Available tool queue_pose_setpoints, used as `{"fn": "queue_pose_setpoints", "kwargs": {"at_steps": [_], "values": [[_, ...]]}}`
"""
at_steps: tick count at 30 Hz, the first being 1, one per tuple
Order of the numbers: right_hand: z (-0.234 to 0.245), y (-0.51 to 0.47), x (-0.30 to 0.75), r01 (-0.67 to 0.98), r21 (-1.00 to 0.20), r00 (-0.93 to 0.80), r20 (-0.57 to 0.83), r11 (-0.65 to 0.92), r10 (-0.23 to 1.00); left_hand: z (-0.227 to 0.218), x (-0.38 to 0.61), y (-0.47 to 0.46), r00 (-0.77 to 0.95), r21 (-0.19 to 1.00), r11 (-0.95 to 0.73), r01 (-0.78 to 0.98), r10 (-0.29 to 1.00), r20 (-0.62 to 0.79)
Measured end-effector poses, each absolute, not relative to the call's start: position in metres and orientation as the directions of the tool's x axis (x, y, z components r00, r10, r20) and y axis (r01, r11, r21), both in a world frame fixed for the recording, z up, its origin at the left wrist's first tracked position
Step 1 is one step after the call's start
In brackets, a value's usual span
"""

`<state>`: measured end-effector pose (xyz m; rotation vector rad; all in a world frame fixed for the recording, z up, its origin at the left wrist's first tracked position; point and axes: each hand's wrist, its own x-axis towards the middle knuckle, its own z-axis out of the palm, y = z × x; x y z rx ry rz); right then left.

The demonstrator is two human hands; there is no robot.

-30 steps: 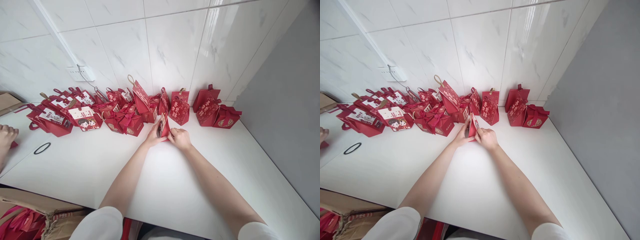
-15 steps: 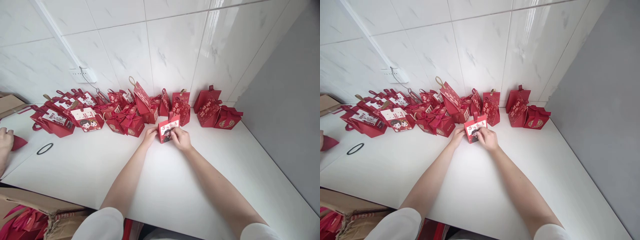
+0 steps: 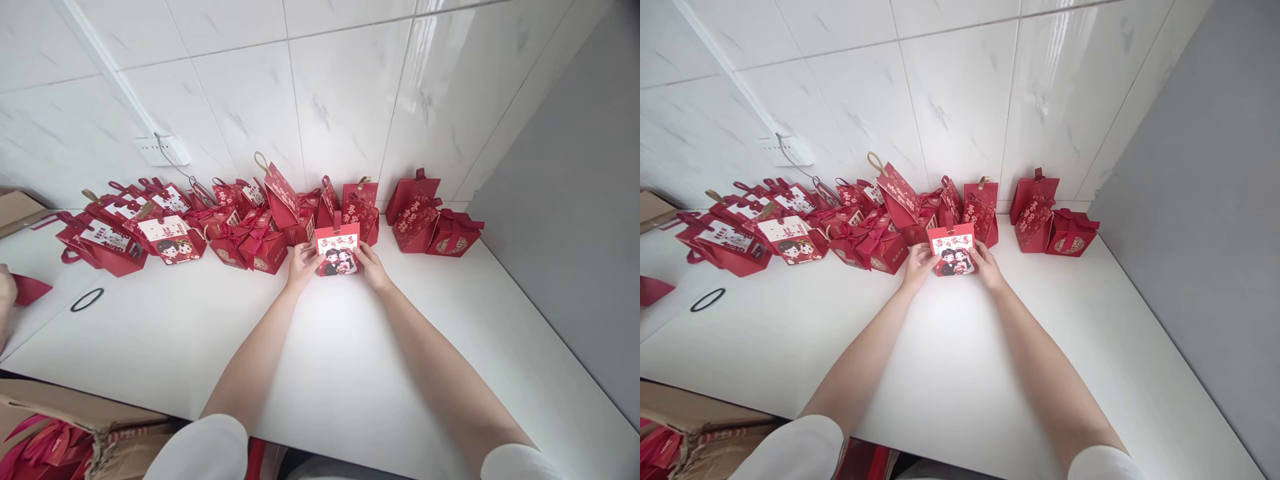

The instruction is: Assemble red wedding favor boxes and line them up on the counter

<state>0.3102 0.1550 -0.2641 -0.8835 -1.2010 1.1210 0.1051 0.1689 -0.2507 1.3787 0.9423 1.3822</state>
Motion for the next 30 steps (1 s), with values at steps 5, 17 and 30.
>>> {"fn": "queue_pose_setpoints", "kwargs": {"at_steps": [5, 17, 30], "values": [[-0.26, 0.154, 0.313, -0.168, -0.953, -0.043, 0.264, 0.253, 0.964, -0.244, 0.101, 0.169, 0.114, 0.973, -0.184, -0.136, 0.973, 0.2], [-0.259, 0.15, 0.316, 0.06, -0.948, 0.0, 0.315, 0.314, 0.949, -0.24, 0.103, 0.172, 0.109, 0.976, -0.174, -0.131, 0.976, 0.188], [-0.259, 0.105, 0.331, 0.16, -0.954, 0.013, 0.258, 0.253, 0.966, -0.238, 0.101, 0.143, 0.227, 0.99, -0.133, -0.039, 0.964, 0.138]]}}
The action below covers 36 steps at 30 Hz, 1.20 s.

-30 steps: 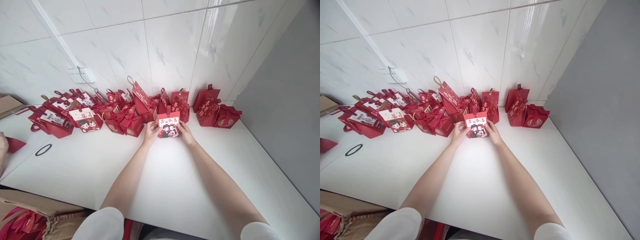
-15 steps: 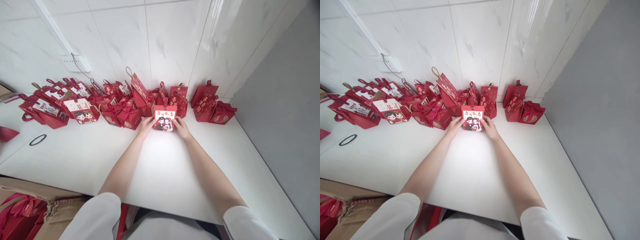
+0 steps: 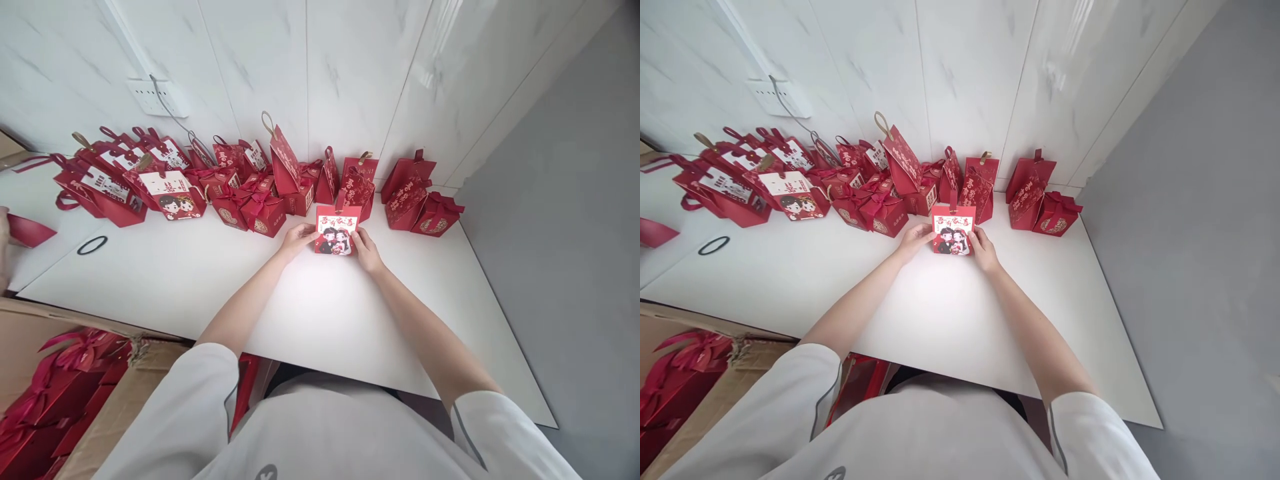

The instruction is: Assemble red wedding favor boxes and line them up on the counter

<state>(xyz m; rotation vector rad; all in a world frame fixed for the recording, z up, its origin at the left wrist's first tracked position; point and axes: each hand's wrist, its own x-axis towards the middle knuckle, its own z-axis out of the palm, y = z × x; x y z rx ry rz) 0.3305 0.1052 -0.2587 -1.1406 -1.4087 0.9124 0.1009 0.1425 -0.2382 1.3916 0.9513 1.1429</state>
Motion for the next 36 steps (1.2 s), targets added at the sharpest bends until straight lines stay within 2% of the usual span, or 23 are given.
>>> {"fn": "queue_pose_setpoints", "kwargs": {"at_steps": [3, 5, 9, 12, 14, 16, 18, 20, 23, 26, 29, 33, 36], "values": [[-0.254, 0.081, 0.339, 0.141, -0.952, -0.071, 0.264, 0.272, 0.962, -0.24, 0.097, 0.127, 0.291, 0.991, -0.118, -0.07, 0.947, 0.133], [-0.253, 0.066, 0.343, 0.146, -0.954, -0.148, 0.241, 0.263, 0.959, -0.242, 0.096, 0.118, 0.267, 0.987, -0.125, -0.097, 0.953, 0.146], [-0.252, 0.041, 0.348, 0.132, -0.975, -0.246, 0.141, 0.177, 0.959, -0.241, 0.091, 0.108, 0.02, 0.993, -0.121, -0.012, 0.992, 0.121], [-0.253, 0.03, 0.352, 0.12, -0.98, -0.237, 0.126, 0.158, 0.963, -0.22, 0.08, 0.106, -0.075, 1.0, -0.003, 0.031, 0.997, 0.005], [-0.254, 0.027, 0.355, 0.119, -0.981, -0.223, 0.125, 0.154, 0.967, -0.195, 0.072, 0.104, -0.022, 0.996, 0.082, 0.023, 0.996, -0.081], [-0.255, 0.027, 0.357, 0.117, -0.981, -0.206, 0.125, 0.151, 0.971, -0.165, 0.067, 0.099, 0.056, 0.994, 0.098, 0.046, 0.993, -0.101], [-0.255, 0.028, 0.358, 0.121, -0.981, -0.198, 0.124, 0.15, 0.972, -0.138, 0.068, 0.091, 0.123, 0.993, -0.003, 0.119, 0.992, -0.012], [-0.255, 0.028, 0.358, 0.134, -0.98, -0.209, 0.117, 0.148, 0.971, -0.118, 0.073, 0.082, 0.198, 0.949, -0.149, 0.279, 0.976, 0.095], [-0.255, 0.026, 0.357, 0.188, -0.97, -0.243, 0.104, 0.152, 0.964, -0.103, 0.083, 0.075, 0.286, 0.745, -0.275, 0.608, 0.951, 0.117], [-0.256, 0.022, 0.358, 0.271, -0.948, -0.265, 0.094, 0.168, 0.96, -0.097, 0.084, 0.075, 0.303, 0.551, -0.283, 0.785, 0.951, 0.056], [-0.259, 0.019, 0.36, 0.326, -0.93, -0.271, 0.08, 0.17, 0.959, -0.092, 0.076, 0.076, 0.382, 0.512, -0.332, 0.792, 0.924, 0.008], [-0.262, 0.018, 0.362, 0.355, -0.92, -0.276, 0.068, 0.167, 0.959, -0.092, 0.071, 0.07, 0.524, 0.585, -0.429, 0.688, 0.852, 0.009], [-0.262, 0.017, 0.363, 0.366, -0.916, -0.28, 0.058, 0.163, 0.958, -0.09, 0.071, 0.063, 0.536, 0.594, -0.447, 0.669, 0.844, 0.03]]}}
